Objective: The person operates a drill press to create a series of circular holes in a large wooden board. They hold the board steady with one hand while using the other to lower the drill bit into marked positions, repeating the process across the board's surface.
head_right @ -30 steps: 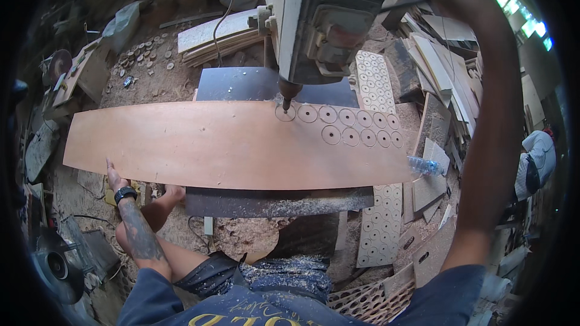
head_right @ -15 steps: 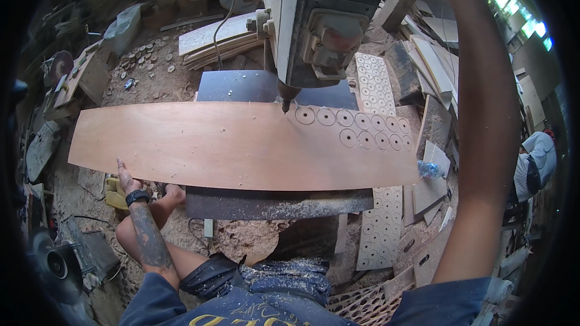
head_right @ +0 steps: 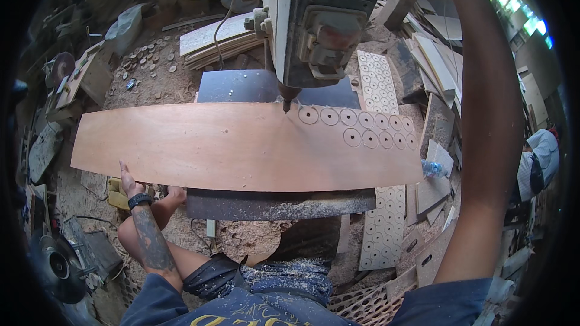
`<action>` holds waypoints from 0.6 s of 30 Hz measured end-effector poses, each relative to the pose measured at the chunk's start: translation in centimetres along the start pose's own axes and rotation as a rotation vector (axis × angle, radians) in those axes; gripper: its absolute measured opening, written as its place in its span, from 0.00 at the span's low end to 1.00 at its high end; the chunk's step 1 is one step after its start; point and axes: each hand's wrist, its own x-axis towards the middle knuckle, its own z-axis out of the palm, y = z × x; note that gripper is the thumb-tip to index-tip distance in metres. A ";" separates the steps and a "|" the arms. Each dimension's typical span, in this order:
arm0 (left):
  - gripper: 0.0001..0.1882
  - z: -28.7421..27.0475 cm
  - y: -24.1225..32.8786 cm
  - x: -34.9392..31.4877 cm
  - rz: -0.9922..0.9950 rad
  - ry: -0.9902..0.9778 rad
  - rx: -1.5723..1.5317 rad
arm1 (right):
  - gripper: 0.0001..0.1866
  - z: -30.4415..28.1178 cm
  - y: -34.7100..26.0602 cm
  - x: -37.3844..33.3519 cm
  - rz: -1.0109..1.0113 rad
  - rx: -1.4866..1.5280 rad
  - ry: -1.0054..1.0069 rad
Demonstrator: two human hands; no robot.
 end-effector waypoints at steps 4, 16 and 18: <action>0.34 -0.4 0.0 0.1 0.002 0.009 0.006 | 0.18 -0.3 -0.4 -1.5 0.044 0.036 0.030; 0.33 -0.6 0.1 0.6 -0.002 0.019 0.008 | 0.17 -0.1 1.2 -1.7 0.018 -0.001 0.033; 0.33 -0.8 0.2 0.7 -0.003 0.024 0.010 | 0.20 0.6 2.7 -1.7 -0.073 0.002 0.035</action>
